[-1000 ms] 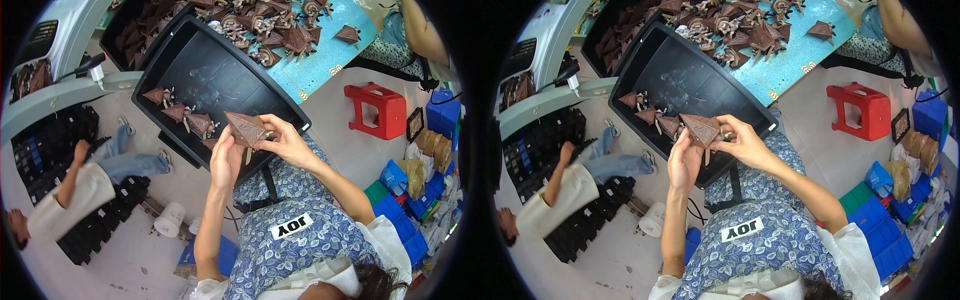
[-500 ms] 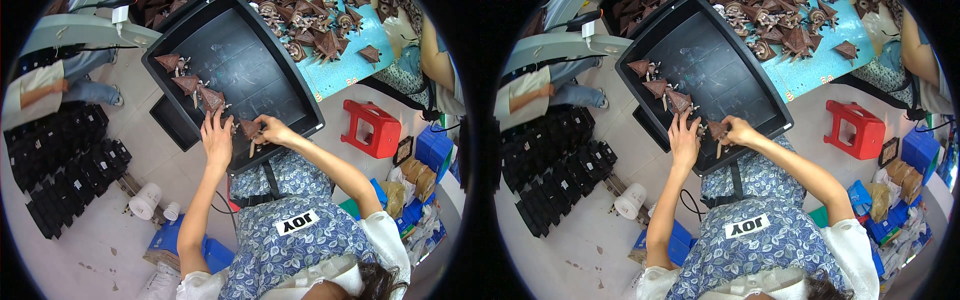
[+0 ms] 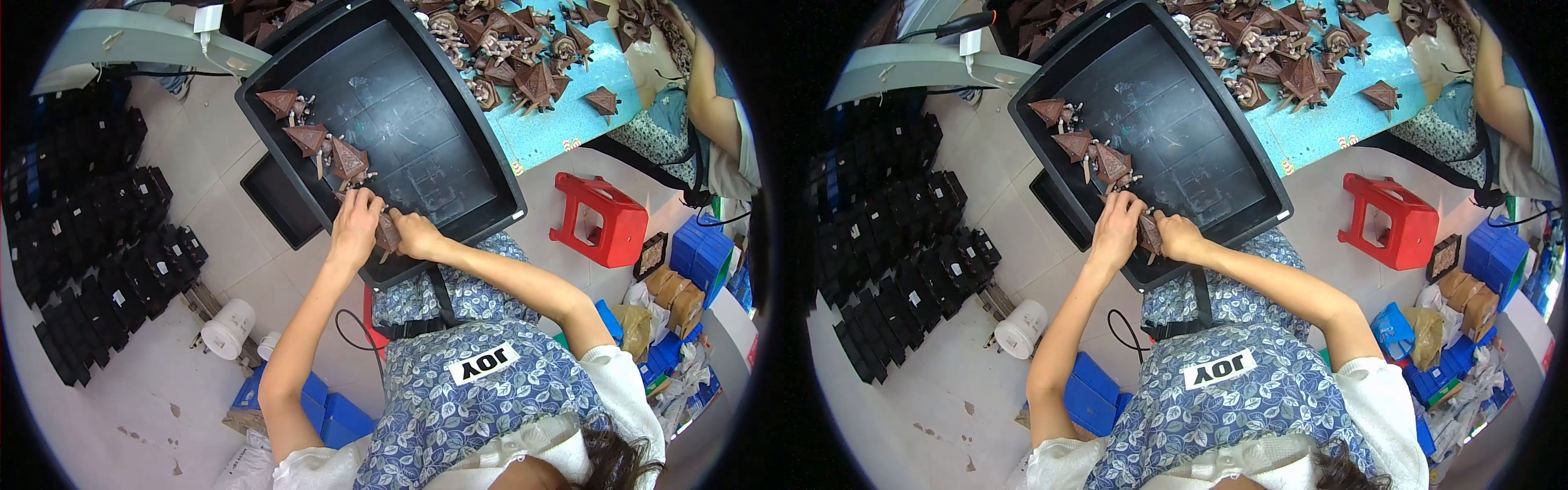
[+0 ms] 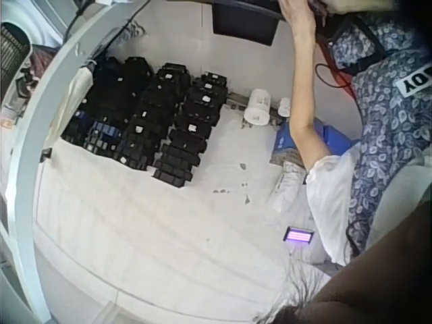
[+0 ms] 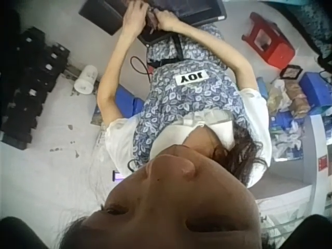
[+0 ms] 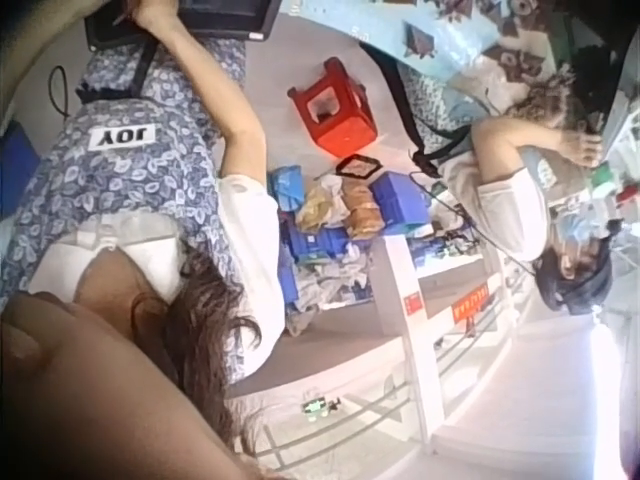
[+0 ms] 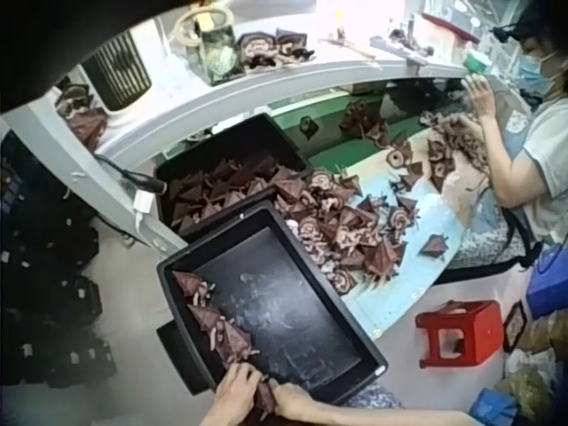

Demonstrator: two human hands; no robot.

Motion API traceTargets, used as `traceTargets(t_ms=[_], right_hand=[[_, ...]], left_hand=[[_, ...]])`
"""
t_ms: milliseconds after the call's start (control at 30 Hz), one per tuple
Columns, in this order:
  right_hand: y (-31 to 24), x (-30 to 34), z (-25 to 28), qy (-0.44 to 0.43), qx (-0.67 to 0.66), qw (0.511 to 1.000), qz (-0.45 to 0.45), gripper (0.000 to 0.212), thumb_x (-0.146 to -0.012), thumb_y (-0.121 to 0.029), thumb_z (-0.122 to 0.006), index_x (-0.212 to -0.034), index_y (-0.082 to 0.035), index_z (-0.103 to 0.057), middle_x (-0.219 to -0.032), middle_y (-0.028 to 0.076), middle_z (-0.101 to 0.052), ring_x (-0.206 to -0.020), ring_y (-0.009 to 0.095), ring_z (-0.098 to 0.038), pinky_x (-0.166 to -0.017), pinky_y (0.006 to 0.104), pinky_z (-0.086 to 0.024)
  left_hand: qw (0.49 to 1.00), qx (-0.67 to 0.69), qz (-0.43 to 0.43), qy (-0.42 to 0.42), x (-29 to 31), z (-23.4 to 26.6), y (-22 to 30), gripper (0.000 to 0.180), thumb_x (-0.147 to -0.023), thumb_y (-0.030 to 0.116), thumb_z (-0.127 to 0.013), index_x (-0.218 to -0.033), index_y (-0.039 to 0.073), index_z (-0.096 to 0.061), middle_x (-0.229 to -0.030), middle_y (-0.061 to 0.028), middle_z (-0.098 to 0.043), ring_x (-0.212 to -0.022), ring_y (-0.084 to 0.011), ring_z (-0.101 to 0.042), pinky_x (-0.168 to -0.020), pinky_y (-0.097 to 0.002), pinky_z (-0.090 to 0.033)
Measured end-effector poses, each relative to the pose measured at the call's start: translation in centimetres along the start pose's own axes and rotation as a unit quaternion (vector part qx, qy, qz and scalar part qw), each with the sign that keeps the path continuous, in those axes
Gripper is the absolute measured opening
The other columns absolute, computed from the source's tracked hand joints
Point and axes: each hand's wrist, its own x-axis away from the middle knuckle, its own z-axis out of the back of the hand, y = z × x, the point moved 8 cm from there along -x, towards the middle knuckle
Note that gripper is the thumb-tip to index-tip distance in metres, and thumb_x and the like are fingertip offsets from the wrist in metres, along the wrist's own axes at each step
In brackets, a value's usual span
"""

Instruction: The person assembles plastic toy figures by hand, applying glue from a glue bottle to individual plastic components and joining them together.

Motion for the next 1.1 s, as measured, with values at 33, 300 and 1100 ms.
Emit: traceTargets(t_ms=[33,300,1100], right_hand=[[0.6,0.0,0.1,0.003,-0.001,1.000,-0.021,0.062,-0.060,-0.007,-0.076,-0.111,0.003,-0.044,-0.091,0.027,-0.063,-0.092,0.043,-0.061,-0.080,0.0478,-0.049],[2.8,7.1,17.6,0.350,-0.179,0.917,0.067,0.038,-0.071,-0.019,-0.070,-0.103,-0.002,-0.060,-0.087,0.017,-0.064,-0.078,0.032,-0.064,-0.071,0.0385,-0.051],[4.5,15.6,29.4,0.349,-0.481,0.787,0.163,0.051,-0.077,-0.016,-0.073,-0.117,0.001,-0.046,-0.108,0.015,-0.055,-0.103,0.021,-0.056,-0.086,0.0333,-0.049]], left_hand=[[0.999,0.025,-0.005,-0.025,-0.5,-0.4,0.5,0.027,-0.066,-0.006,-0.059,-0.092,0.001,-0.058,-0.099,-0.0125,-0.052,-0.096,-0.0319,-0.049,-0.084,-0.0397,-0.046],[0.984,-0.150,0.088,-0.048,-3.3,0.1,-0.8,0.058,-0.080,0.034,-0.066,-0.128,0.006,-0.050,-0.147,-0.0140,-0.027,-0.137,-0.0424,-0.015,-0.108,-0.0606,-0.011],[0.423,0.840,0.285,0.183,-16.0,1.7,15.5,0.052,-0.095,0.053,-0.037,-0.100,0.005,-0.057,-0.100,-0.0139,-0.064,-0.111,-0.0326,-0.057,-0.090,-0.0412,-0.049]])
